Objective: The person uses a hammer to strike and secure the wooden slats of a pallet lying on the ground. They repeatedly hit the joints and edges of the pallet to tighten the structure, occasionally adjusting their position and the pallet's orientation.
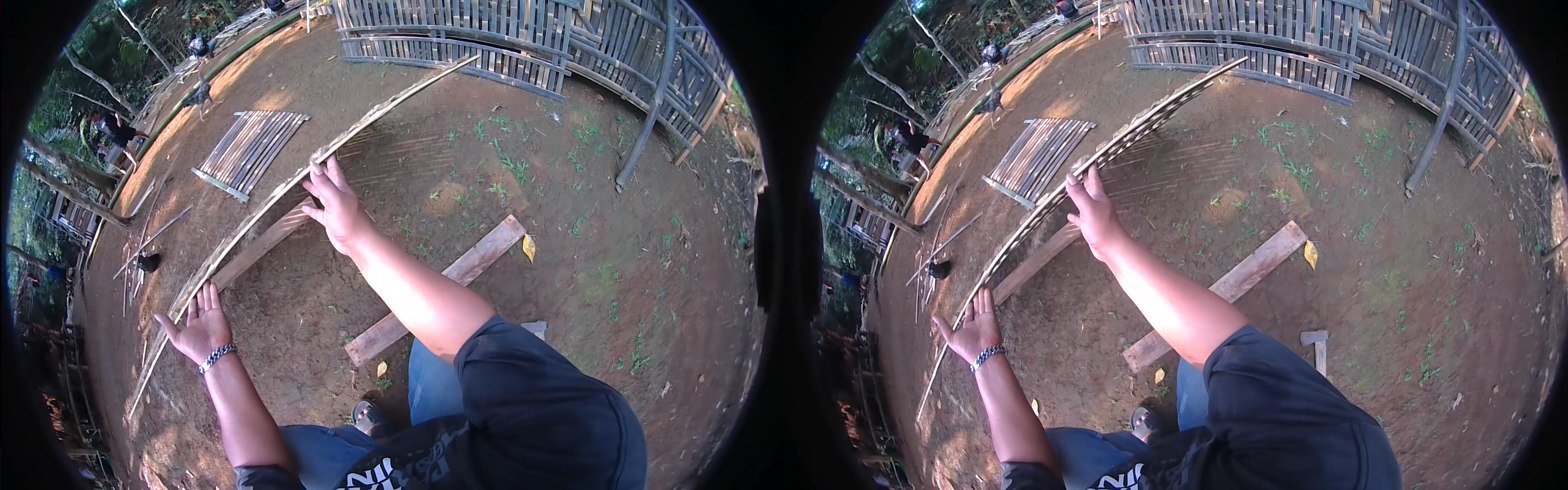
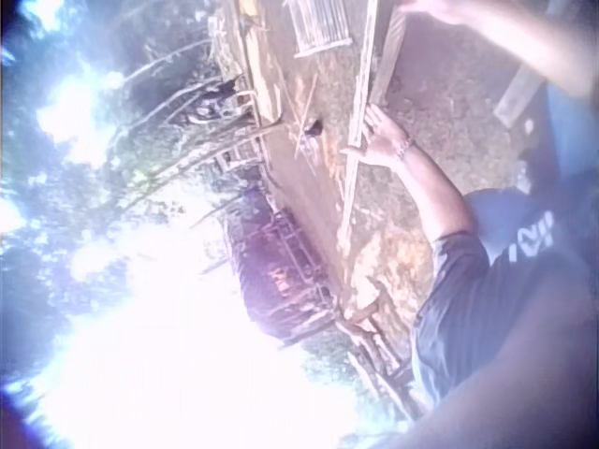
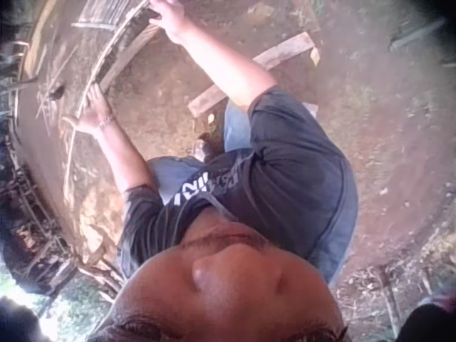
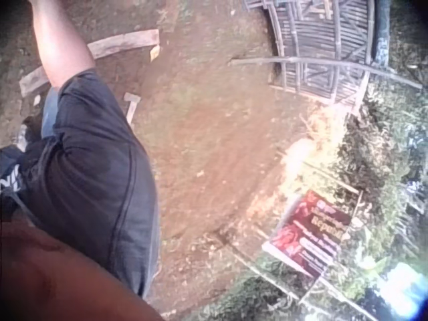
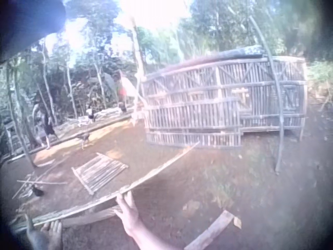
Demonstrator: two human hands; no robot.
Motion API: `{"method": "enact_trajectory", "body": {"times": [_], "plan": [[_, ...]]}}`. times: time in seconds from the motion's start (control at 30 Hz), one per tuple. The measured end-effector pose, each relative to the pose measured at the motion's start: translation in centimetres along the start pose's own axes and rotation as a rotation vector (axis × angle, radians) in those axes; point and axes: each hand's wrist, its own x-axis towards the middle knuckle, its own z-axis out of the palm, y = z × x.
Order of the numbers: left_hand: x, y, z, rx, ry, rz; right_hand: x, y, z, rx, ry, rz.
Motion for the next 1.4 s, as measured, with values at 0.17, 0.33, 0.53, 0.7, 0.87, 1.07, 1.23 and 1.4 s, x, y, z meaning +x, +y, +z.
{"method": "enact_trajectory", "body": {"times": [0.17,0.33,0.53,0.7,0.87,1.07,1.23,1.4], "plan": [[1.9,0.7,-0.4,-0.039,-0.072,0.006,-3.2,2.9,-0.1,-0.251,-0.044,0.165],[2.7,-0.4,-0.1,-0.023,-0.129,0.064,-15.5,15.1,-6.6,-0.532,0.046,0.456],[3.8,-0.4,0.2,0.028,-0.179,0.132,-22.7,17.1,-6.7,-1.268,-1.101,0.721],[4.3,-0.1,-0.2,0.064,-0.257,0.133,-21.3,19.2,-8.9,-1.313,-0.796,0.866],[4.7,0.4,-0.6,0.104,-0.254,0.155,-20.1,20.5,-10.6,-1.175,-0.530,0.880],[5.3,-0.4,-0.8,0.097,-0.244,0.165,-21.1,21.2,-11.7,-1.242,-0.581,0.990],[5.6,-0.4,-0.8,0.067,-0.302,0.151,-21.0,20.7,-12.1,-1.278,-0.632,1.068],[5.8,-0.5,-0.8,0.002,-0.371,0.153,-20.9,20.4,-12.5,-1.253,-0.551,1.148]]}}
